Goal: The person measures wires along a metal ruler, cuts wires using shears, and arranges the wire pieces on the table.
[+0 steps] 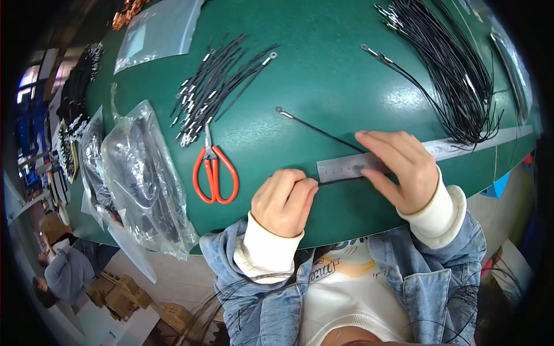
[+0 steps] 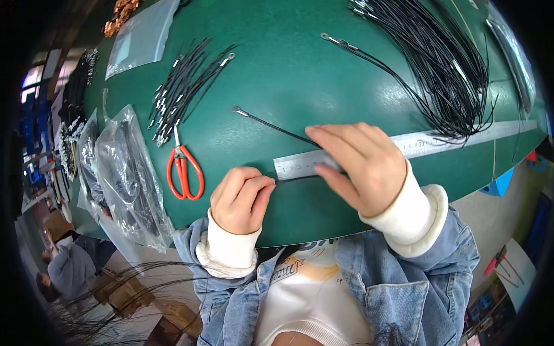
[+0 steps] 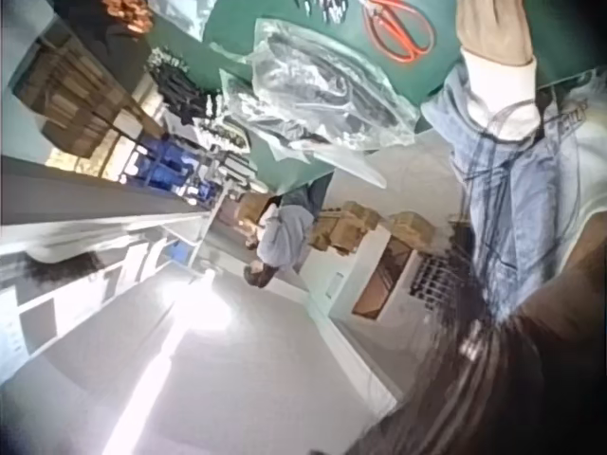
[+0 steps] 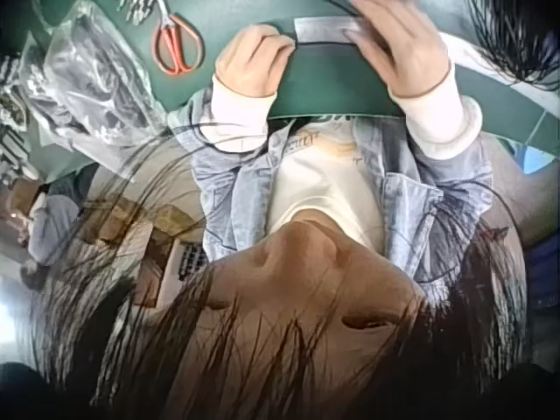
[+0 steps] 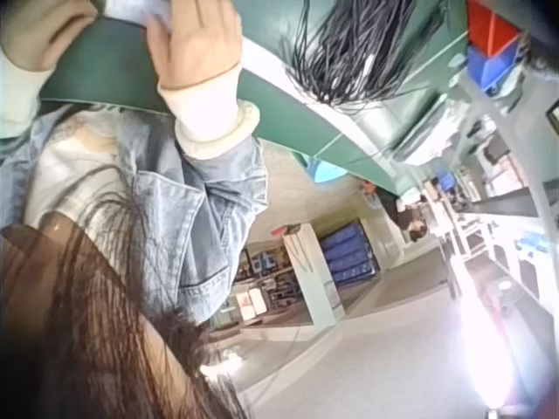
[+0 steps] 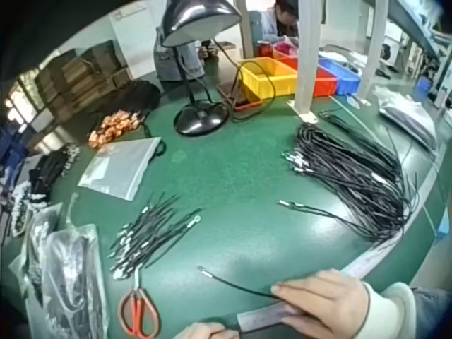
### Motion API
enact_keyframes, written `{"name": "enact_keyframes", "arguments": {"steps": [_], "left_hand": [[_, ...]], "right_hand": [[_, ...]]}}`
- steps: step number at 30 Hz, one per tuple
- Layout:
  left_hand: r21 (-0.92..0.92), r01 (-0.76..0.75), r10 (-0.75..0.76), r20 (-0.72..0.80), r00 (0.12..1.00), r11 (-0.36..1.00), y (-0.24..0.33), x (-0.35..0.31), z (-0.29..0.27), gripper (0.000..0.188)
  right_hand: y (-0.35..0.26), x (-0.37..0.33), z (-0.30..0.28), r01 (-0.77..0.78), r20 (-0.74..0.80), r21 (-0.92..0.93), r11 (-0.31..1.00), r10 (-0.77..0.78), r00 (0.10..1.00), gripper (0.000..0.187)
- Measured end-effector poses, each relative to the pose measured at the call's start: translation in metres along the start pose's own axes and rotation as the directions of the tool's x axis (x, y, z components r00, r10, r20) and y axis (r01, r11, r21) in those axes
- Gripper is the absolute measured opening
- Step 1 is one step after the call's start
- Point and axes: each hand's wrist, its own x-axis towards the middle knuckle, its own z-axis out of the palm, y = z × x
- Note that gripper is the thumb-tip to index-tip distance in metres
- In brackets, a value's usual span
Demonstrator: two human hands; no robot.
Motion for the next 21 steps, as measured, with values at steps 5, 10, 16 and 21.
{"name": "enact_keyframes", "arguments": {"steps": [5,10,16,21], "left_hand": [[-0.142,0.097,-0.088,0.07,0.994,0.985,-0.007,-0.01,-0.023,0.017],[-0.25,0.249,-0.278,-0.086,0.957,0.936,-0.008,-0.005,-0.053,0.01],[-0.249,0.176,-0.23,-0.207,0.951,0.952,-0.007,0.036,-0.037,0.018],[0.119,-0.065,0.064,0.013,0.998,0.991,-0.011,0.037,-0.035,0.037]], "right_hand": [[0.006,0.017,0.018,0.003,-0.04,-0.042,0.999,-0.005,0.999,0.032],[0.012,0.022,0.03,0.002,-0.025,-0.122,0.993,-0.005,1.0,0.017],[0.011,0.025,0.04,0.097,-0.062,-0.284,0.954,-0.119,0.991,0.016],[0.01,0.009,0.024,0.141,-0.044,-0.115,0.983,-0.147,0.988,0.018]]}}
